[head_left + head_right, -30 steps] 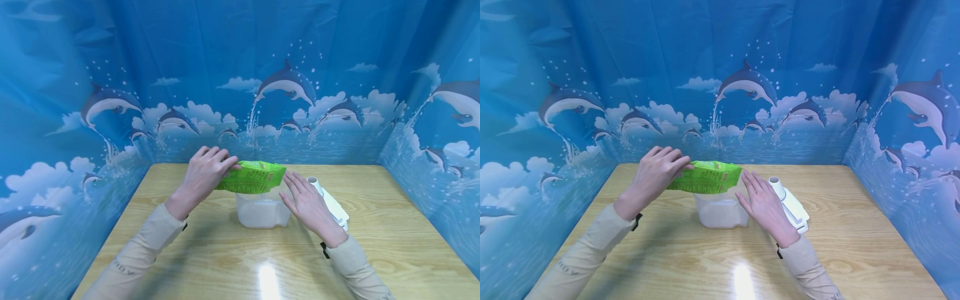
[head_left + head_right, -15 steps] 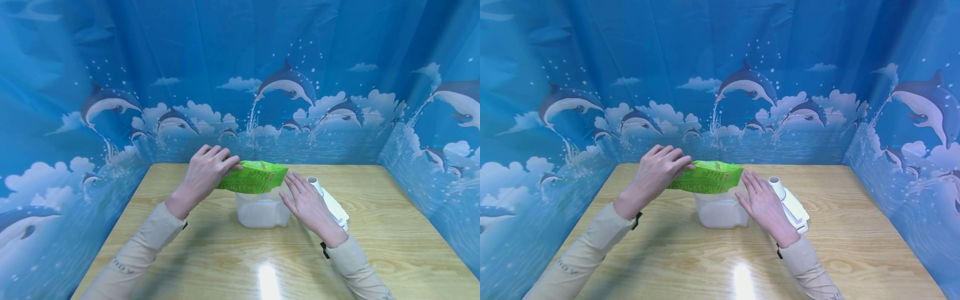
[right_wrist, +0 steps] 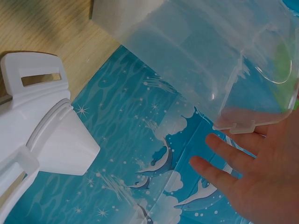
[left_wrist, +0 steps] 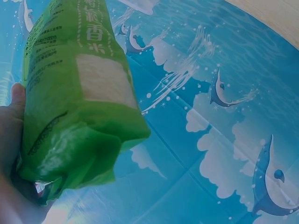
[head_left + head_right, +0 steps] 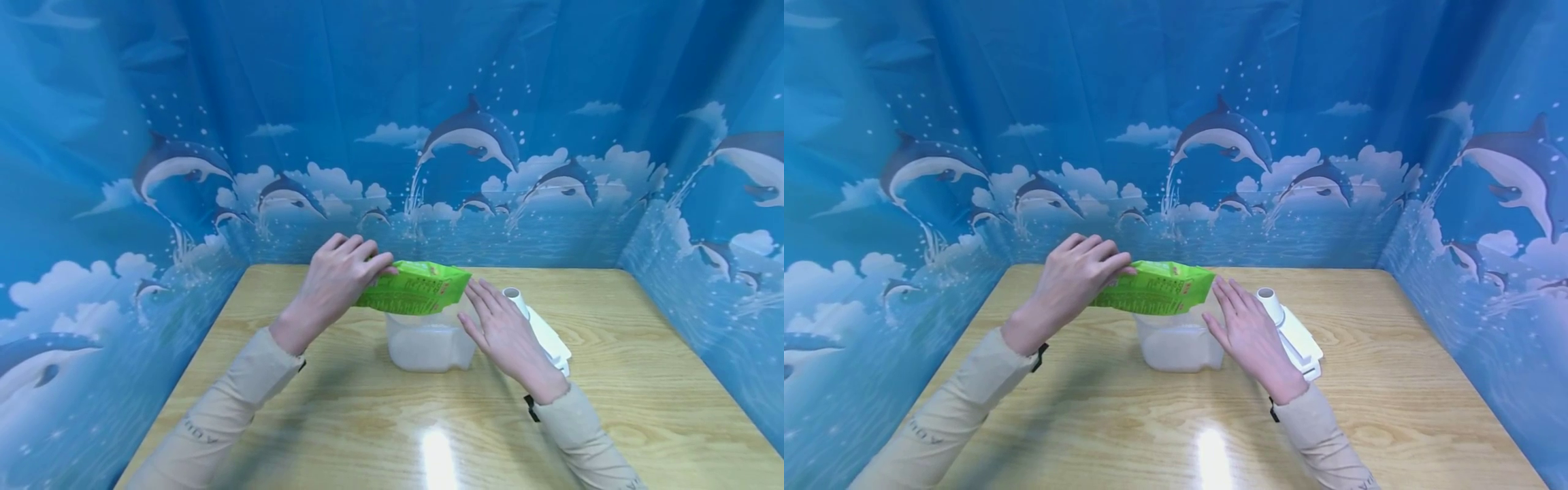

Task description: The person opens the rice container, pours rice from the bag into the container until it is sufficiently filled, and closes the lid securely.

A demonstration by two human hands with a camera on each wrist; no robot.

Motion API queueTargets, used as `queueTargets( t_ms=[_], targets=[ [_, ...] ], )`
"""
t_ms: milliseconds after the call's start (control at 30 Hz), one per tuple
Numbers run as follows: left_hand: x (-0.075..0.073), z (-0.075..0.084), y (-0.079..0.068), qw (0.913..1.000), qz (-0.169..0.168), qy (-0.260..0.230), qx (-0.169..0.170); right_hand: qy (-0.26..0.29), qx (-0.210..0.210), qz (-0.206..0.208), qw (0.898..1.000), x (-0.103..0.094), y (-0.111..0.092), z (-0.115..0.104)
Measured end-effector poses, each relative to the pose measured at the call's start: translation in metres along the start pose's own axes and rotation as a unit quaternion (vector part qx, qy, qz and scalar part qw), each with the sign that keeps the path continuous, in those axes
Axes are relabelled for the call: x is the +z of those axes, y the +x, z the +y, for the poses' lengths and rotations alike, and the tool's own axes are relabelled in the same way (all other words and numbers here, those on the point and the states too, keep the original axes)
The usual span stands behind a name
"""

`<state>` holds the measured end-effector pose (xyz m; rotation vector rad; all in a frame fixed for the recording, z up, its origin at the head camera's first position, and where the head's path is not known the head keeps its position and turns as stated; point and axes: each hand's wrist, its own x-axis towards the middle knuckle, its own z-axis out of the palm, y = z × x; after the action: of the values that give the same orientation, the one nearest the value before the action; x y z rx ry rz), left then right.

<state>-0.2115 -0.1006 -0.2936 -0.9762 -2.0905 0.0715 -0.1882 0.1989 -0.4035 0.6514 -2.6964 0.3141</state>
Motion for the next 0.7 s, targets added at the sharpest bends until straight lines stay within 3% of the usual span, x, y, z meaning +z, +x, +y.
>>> queueTargets(
  t_ms=[700],
  targets=[
    [0.0005, 0.0017, 0.0027, 0.9998, -0.013, -0.007, 0.014, 0.009, 0.000, -0.006, 1.000, -0.0007, 0.0002, 0.0009]
  ],
)
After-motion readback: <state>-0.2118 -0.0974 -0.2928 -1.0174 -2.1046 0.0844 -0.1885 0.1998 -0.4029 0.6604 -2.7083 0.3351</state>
